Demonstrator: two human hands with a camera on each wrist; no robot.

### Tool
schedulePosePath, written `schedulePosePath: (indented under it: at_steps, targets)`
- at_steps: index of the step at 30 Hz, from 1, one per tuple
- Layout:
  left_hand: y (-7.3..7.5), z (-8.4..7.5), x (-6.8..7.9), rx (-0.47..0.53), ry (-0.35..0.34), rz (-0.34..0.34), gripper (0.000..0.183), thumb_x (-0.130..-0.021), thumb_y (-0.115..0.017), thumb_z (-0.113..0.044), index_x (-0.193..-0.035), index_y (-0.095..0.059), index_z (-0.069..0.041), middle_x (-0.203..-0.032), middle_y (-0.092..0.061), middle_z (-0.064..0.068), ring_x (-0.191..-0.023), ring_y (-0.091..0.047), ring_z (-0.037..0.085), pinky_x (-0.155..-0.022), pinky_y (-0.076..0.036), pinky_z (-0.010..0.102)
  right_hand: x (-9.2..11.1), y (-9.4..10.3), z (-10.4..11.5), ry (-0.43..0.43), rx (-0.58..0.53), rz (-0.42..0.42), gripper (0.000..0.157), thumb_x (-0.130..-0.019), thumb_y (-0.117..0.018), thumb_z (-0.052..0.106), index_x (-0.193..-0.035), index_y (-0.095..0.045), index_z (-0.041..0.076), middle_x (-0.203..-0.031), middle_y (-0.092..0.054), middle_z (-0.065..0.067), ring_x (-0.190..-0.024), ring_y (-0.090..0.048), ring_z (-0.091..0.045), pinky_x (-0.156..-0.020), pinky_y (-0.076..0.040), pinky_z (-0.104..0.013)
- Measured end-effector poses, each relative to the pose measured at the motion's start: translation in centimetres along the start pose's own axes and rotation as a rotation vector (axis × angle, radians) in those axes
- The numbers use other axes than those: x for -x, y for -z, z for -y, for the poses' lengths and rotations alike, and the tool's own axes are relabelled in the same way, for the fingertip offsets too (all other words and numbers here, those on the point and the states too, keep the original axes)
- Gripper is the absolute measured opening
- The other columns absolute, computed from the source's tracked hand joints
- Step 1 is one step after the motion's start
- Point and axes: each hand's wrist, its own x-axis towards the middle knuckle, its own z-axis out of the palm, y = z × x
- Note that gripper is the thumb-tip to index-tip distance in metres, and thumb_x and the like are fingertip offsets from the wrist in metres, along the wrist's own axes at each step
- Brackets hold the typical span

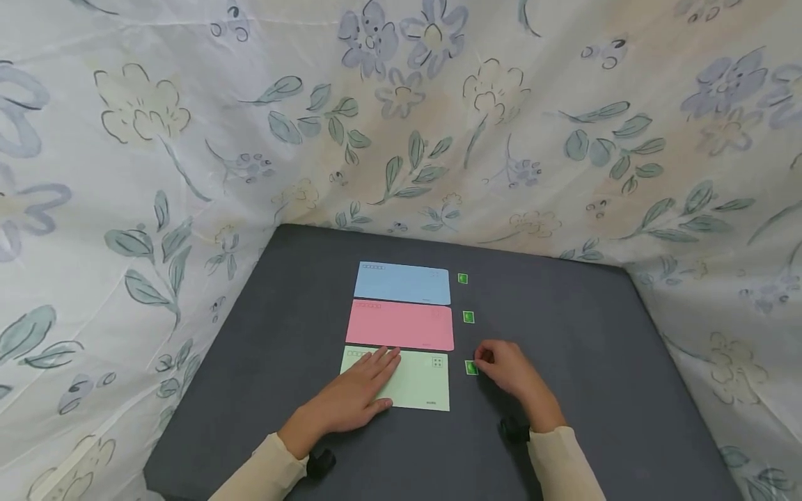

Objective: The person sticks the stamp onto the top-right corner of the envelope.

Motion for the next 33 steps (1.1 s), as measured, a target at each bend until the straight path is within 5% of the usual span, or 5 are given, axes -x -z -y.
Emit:
schedulePosePath:
  at_steps: [12, 33]
  targets:
    - [0.41, 0.33, -0.11, -0.025, 0.038, 0.029, 0.08, -0.112, -0.057, -0.042, -0.174, -0.021, -0.007, -0.182, -0.012, 0.004, -0.167, -0.008, 0.024, -0.133, -0.015, 0.046, -0.16, 0.09, 0.17, 0.007, 0.019, -0.004, 0.01, -0.094, -0.082, 0.004, -0.089, -0.075, 0.01, -0.08, -0.065, 0.003, -0.074, -0.059, -0.017, -0.07, -0.054, -0.038]
    - [-0.34, 0.16, 0.55, 0.021, -0.03, 0.047, 0.072, -0.113, -0.059, -0.033, -0.172, -0.028, -0.007, -0.18, -0.021, 0.011, -0.165, -0.015, 0.034, -0.132, -0.017, 0.05, -0.02, -0.23, 0.56, -0.043, 0.008, -0.013, 0.012, -0.095, -0.077, 0.003, -0.087, -0.074, 0.01, -0.078, -0.064, 0.002, -0.072, -0.058, -0.018, -0.068, -0.051, -0.036]
